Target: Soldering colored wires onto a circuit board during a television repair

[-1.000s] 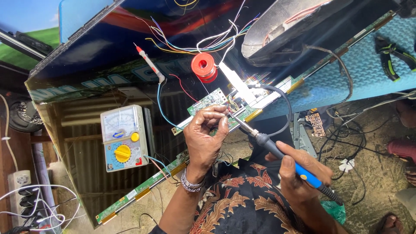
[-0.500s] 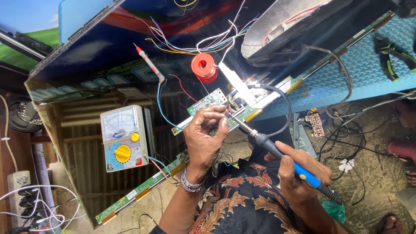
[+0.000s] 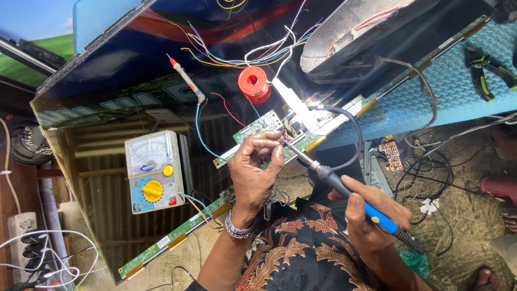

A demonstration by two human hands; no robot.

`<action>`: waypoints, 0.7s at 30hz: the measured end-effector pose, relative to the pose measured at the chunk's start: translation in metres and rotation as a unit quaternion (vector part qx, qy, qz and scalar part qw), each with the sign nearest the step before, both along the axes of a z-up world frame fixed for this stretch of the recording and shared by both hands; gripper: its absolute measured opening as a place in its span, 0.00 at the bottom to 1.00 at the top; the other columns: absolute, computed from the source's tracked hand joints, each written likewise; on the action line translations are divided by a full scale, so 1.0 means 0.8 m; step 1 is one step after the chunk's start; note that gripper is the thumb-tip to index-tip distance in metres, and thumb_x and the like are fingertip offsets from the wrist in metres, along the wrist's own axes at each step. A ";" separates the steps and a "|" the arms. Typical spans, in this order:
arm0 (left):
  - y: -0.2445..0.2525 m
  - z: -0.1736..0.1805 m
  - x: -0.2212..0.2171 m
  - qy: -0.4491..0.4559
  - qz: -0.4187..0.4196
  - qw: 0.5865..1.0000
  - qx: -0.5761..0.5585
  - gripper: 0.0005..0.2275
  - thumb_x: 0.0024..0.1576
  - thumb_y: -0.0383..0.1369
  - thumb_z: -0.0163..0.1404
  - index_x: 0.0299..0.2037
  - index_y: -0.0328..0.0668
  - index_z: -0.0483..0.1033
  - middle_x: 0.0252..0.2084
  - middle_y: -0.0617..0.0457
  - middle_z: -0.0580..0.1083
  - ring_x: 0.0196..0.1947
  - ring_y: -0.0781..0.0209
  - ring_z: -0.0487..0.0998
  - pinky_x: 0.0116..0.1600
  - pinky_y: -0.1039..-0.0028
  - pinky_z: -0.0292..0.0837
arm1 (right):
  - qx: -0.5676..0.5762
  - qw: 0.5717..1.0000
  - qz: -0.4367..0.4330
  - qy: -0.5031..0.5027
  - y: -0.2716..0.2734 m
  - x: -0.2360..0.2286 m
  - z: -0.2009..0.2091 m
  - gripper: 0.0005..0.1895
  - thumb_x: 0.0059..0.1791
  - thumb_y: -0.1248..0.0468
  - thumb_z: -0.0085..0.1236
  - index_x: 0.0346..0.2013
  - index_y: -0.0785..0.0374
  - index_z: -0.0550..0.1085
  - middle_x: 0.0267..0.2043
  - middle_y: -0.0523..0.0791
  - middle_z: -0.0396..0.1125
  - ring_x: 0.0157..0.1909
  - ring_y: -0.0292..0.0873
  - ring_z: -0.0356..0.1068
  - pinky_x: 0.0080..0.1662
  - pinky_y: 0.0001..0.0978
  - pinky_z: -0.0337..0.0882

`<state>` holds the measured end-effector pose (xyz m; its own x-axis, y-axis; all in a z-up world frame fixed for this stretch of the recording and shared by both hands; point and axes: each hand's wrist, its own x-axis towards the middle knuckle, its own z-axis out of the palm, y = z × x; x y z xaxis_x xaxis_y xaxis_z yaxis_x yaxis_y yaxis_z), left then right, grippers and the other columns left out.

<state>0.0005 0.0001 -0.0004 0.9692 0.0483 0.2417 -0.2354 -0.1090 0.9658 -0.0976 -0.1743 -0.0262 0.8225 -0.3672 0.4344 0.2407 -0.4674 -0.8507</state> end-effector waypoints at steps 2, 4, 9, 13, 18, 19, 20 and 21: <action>0.001 -0.001 0.000 -0.001 -0.002 1.000 -0.002 0.03 0.57 0.21 0.55 0.36 0.38 0.75 0.45 0.44 0.79 0.46 0.57 0.84 0.49 0.76 0.83 | 0.007 1.000 0.007 -0.005 0.000 0.000 -0.001 0.17 0.56 0.59 0.47 0.47 0.69 0.78 0.29 0.47 0.76 0.23 0.36 0.71 0.28 0.26 0.66; 0.000 0.001 0.001 -0.003 -0.003 1.000 -0.001 0.03 0.57 0.21 0.55 0.36 0.38 0.75 0.45 0.43 0.79 0.47 0.55 0.85 0.50 0.75 0.83 | 0.003 1.000 0.007 -0.002 0.000 0.000 0.003 0.17 0.56 0.59 0.47 0.46 0.69 0.78 0.29 0.47 0.76 0.21 0.35 0.68 0.28 0.26 0.64; 0.000 0.000 0.000 0.002 -0.001 1.000 -0.006 0.04 0.56 0.20 0.55 0.35 0.38 0.74 0.45 0.43 0.79 0.47 0.56 0.85 0.48 0.77 0.83 | 0.011 1.000 0.000 -0.003 0.002 0.001 0.005 0.18 0.56 0.58 0.47 0.46 0.69 0.78 0.28 0.50 0.75 0.23 0.40 0.73 0.29 0.28 0.67; 0.000 -0.001 0.000 0.001 -0.001 1.000 -0.004 0.04 0.57 0.20 0.55 0.36 0.38 0.74 0.45 0.43 0.79 0.47 0.56 0.84 0.49 0.78 0.82 | 0.014 1.000 0.011 0.001 0.001 0.000 0.006 0.17 0.56 0.59 0.48 0.46 0.69 0.78 0.28 0.49 0.76 0.24 0.37 0.72 0.30 0.27 0.67; 0.000 0.001 0.000 -0.002 -0.003 1.000 0.004 0.04 0.57 0.21 0.55 0.36 0.38 0.75 0.45 0.43 0.79 0.47 0.57 0.84 0.48 0.78 0.82 | 0.002 1.000 0.003 0.007 0.001 -0.001 0.004 0.17 0.56 0.59 0.47 0.46 0.69 0.79 0.29 0.47 0.76 0.23 0.36 0.70 0.30 0.27 0.66; -0.001 0.001 0.000 -0.001 -0.001 1.000 0.001 0.04 0.57 0.20 0.55 0.36 0.38 0.75 0.45 0.43 0.79 0.47 0.56 0.85 0.48 0.78 0.82 | 0.011 1.000 0.007 0.006 0.000 -0.001 0.002 0.17 0.56 0.59 0.47 0.47 0.68 0.78 0.29 0.48 0.76 0.25 0.38 0.72 0.30 0.27 0.67; -0.001 0.001 0.000 0.000 0.002 1.000 -0.002 0.04 0.57 0.20 0.55 0.35 0.38 0.76 0.45 0.43 0.79 0.47 0.55 0.85 0.48 0.78 0.82 | 0.020 1.000 0.010 0.006 0.000 -0.002 0.000 0.17 0.56 0.58 0.48 0.48 0.68 0.78 0.28 0.49 0.76 0.26 0.39 0.74 0.30 0.27 0.68; -0.001 0.001 0.000 0.000 0.002 1.000 -0.002 0.04 0.57 0.20 0.55 0.35 0.38 0.76 0.45 0.43 0.79 0.47 0.55 0.85 0.48 0.78 0.82 | 0.020 1.000 0.010 0.006 0.000 -0.001 0.002 0.17 0.56 0.58 0.48 0.48 0.68 0.78 0.28 0.49 0.76 0.26 0.39 0.74 0.30 0.27 0.68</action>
